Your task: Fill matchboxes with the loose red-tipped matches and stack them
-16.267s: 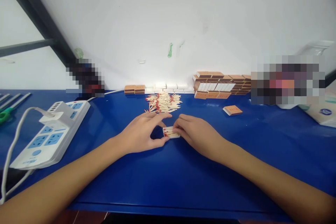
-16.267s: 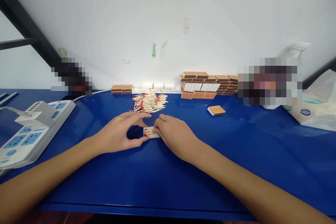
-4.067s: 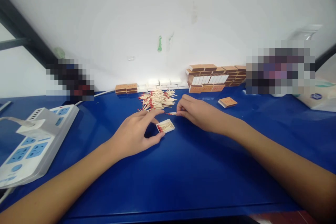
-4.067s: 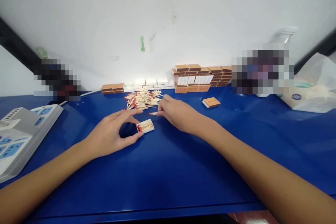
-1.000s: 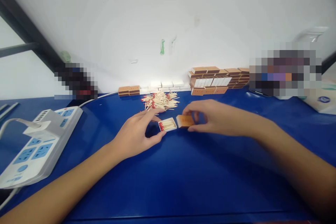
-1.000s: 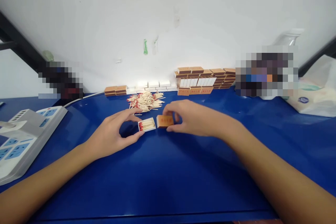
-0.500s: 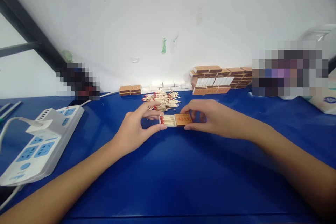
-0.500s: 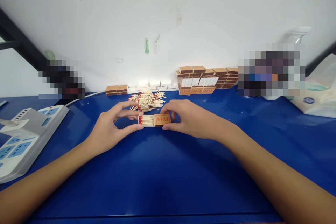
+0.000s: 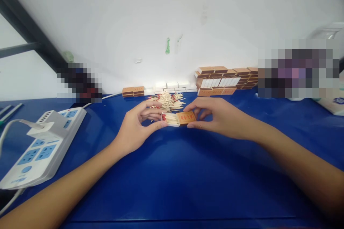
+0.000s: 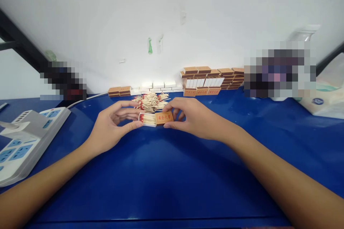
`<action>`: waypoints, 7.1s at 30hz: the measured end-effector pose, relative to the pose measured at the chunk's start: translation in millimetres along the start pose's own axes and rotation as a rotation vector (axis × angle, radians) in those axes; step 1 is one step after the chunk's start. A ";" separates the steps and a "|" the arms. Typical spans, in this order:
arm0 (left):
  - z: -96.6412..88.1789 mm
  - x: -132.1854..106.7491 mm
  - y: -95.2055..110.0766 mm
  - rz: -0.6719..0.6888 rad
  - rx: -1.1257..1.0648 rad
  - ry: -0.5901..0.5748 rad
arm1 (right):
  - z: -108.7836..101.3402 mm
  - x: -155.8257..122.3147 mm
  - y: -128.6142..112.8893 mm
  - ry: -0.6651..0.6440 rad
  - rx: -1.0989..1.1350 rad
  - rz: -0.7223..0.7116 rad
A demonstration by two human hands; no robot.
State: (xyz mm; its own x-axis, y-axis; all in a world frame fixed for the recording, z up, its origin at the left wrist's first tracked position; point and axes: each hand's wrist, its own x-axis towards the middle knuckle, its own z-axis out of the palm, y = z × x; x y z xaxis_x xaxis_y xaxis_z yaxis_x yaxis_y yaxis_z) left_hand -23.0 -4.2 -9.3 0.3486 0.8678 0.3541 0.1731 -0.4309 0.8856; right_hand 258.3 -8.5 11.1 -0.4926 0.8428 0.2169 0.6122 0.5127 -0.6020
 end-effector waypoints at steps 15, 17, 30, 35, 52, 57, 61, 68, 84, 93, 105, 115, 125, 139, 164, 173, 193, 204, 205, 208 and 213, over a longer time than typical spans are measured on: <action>2.0 -1.4 -2.3 -0.057 -0.210 -0.078 | 19.5 -1.1 -29.6 0.037 0.364 0.059; 0.1 -1.6 -1.5 -0.062 -0.213 -0.112 | 22.2 -2.8 -32.9 -0.004 0.405 0.056; -8.5 -2.4 -4.0 -0.320 -0.394 -0.460 | 32.5 -9.1 -47.8 -0.003 0.350 -0.136; -7.8 -3.8 -4.0 -0.390 -0.473 -0.513 | 38.9 -10.5 -46.6 0.059 0.267 -0.171; -4.2 -8.9 2.9 -0.447 -0.634 -0.521 | 43.2 -11.0 -51.5 0.149 0.058 -0.348; -3.9 -10.0 3.5 -0.456 -0.671 -0.485 | 44.0 -10.1 -50.3 0.186 0.018 -0.400; -3.7 -11.4 2.4 -0.440 -0.676 -0.483 | 44.9 -10.4 -48.9 0.231 -0.025 -0.460; -6.3 -4.3 8.9 -0.130 -0.215 -0.264 | 39.2 -8.0 -35.1 0.301 -0.146 -0.415; -28.3 14.6 9.9 0.022 0.268 -0.177 | 45.3 -5.2 -19.7 0.241 -0.106 -0.209; -122.2 65.0 -60.6 -0.227 0.691 0.414 | 46.3 0.6 -6.4 0.281 -0.071 -0.124; -123.3 67.0 -69.2 -0.220 0.863 0.454 | 43.3 0.8 -5.3 0.248 -0.059 -0.123; -116.0 87.7 -59.7 -0.125 1.016 0.406 | 41.5 0.4 -4.8 0.261 -0.081 -0.136; -84.8 101.3 -51.2 -0.443 1.083 0.517 | 39.6 -0.8 -6.8 0.256 -0.099 -0.121; -104.3 87.0 -54.2 -0.479 1.141 0.301 | 40.7 -2.2 -3.1 0.251 -0.126 -0.121; -59.0 46.4 -1.9 -0.047 1.435 0.143 | 24.9 1.1 7.2 0.247 -0.291 -0.047; -16.5 13.4 12.4 0.192 1.445 -0.157 | 1.6 55.5 39.5 0.255 -0.446 0.057; -12.1 1.4 10.0 0.196 1.120 -0.289 | 21.9 19.3 -24.5 -0.147 -0.291 -0.095; -4.6 -0.5 3.2 0.104 0.832 -0.465 | 28.7 94.3 -24.2 0.121 -0.445 -0.082; -5.1 -0.7 3.1 0.111 0.830 -0.465 | 31.4 101.0 -25.4 0.098 -0.497 -0.068; -6.3 -1.3 2.9 0.137 0.840 -0.474 | 37.5 113.4 -30.0 0.021 -0.615 -0.026; -7.7 -1.0 2.5 0.162 0.849 -0.484 | 37.1 119.8 -30.3 -0.047 -0.666 0.012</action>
State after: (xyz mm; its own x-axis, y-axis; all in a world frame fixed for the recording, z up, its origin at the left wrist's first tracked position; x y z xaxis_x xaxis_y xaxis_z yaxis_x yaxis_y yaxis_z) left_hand -30.1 -4.3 -5.2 0.7326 0.6695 0.1229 0.6269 -0.7339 0.2614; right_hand 157.8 70.9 26.8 -0.5008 0.8487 0.1701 0.8615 0.5078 0.0026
